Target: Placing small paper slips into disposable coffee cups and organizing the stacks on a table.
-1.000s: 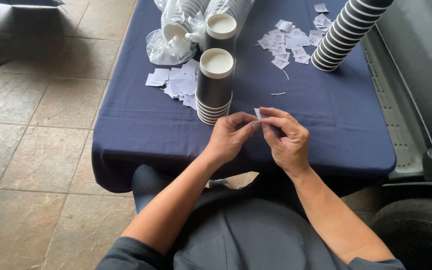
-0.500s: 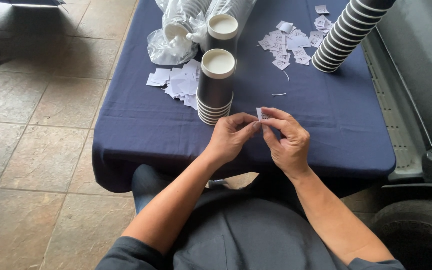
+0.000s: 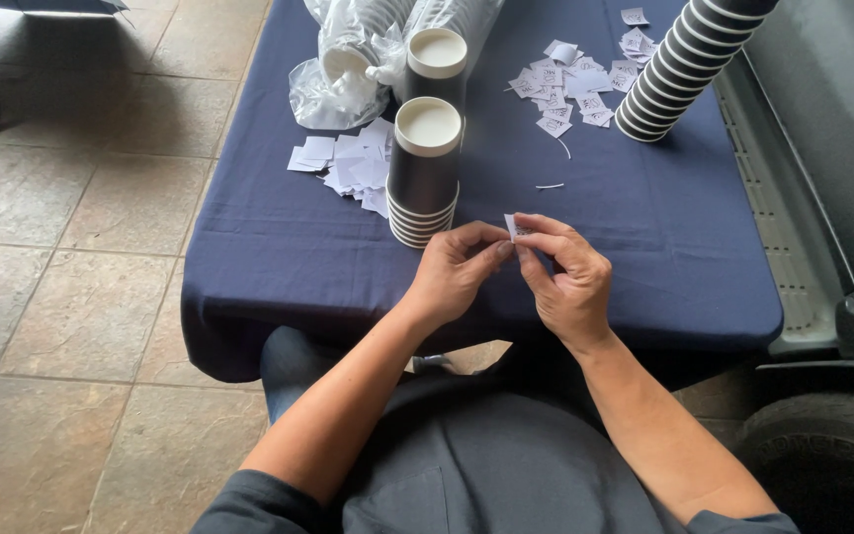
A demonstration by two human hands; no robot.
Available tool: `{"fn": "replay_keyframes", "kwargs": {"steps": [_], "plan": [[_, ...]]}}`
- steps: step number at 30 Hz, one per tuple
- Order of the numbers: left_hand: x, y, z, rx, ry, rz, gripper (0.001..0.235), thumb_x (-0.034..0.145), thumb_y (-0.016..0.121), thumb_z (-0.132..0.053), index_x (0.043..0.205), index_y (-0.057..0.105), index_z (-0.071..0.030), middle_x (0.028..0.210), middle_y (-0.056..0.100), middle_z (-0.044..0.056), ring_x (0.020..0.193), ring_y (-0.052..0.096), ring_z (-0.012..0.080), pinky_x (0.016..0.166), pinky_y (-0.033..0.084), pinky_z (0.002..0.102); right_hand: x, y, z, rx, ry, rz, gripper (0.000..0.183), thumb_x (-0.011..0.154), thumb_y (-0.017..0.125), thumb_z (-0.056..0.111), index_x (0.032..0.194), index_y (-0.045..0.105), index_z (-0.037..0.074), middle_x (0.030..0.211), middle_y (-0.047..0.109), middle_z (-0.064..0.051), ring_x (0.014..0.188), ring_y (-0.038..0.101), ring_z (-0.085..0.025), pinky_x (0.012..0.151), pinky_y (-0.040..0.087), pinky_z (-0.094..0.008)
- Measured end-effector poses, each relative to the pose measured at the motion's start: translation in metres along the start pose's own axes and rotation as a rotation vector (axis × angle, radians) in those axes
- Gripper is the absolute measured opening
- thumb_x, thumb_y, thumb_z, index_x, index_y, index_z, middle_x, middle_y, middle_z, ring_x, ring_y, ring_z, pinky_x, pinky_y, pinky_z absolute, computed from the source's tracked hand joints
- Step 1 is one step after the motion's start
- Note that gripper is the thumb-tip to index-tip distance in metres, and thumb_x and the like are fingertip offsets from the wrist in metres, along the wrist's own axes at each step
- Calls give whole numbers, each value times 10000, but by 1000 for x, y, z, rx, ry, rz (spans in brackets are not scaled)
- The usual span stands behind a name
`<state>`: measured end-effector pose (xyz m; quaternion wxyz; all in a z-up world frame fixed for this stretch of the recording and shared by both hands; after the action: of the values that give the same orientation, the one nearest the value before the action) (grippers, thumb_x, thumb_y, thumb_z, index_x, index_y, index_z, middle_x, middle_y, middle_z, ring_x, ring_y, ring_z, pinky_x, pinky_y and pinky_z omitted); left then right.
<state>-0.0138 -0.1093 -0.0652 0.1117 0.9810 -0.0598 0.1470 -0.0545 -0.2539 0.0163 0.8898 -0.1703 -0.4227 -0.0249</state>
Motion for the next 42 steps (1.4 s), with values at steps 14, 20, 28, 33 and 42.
{"fn": "replay_keyframes", "kwargs": {"steps": [14, 20, 28, 33, 42], "plan": [[1, -3, 4, -79, -76, -9, 170, 916, 784, -149, 1006, 762, -7, 748, 700, 67, 703, 682, 111, 599, 562, 213, -2, 1, 13, -155, -143, -22, 88, 911, 825, -17, 984, 803, 26, 1148, 776, -192, 1017, 765, -348, 820, 624, -385], [2, -4, 4, -114, -92, -19, 158, 900, 774, -116, 985, 747, 14, 728, 675, 76, 677, 672, 110, 567, 537, 204, -5, 2, 14, -221, -197, -39, 92, 906, 830, -14, 981, 809, 35, 1155, 774, -181, 1017, 765, -342, 811, 631, -366], [2, -2, 9, -148, -91, -7, 173, 895, 788, -129, 972, 740, 18, 729, 657, 74, 672, 663, 102, 558, 522, 206, -5, 1, 12, -223, -192, -42, 91, 915, 825, -7, 992, 807, 39, 1155, 774, -174, 1024, 762, -341, 810, 634, -374], [3, -1, -1, -149, -59, 10, 163, 908, 783, -134, 969, 731, 7, 675, 622, 56, 629, 608, 86, 549, 482, 201, -5, 1, 11, -215, -180, -38, 94, 918, 822, -3, 998, 809, 43, 1160, 773, -174, 1031, 762, -341, 810, 636, -372], [5, 0, 1, -152, -40, 31, 128, 907, 776, -127, 942, 720, -17, 645, 613, 50, 607, 585, 80, 548, 465, 203, -2, 3, 17, -246, -212, -29, 117, 916, 818, 17, 1027, 808, 51, 1142, 780, -148, 1023, 766, -316, 819, 632, -387]]}}
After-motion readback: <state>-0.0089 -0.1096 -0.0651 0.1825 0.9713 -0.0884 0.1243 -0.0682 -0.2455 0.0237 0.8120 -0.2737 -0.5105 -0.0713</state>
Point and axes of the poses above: each hand's wrist, its own x-axis towards the middle knuckle, its own y-axis out of the palm, z = x × y, the point moved 7 cm from there along x, towards the middle knuckle
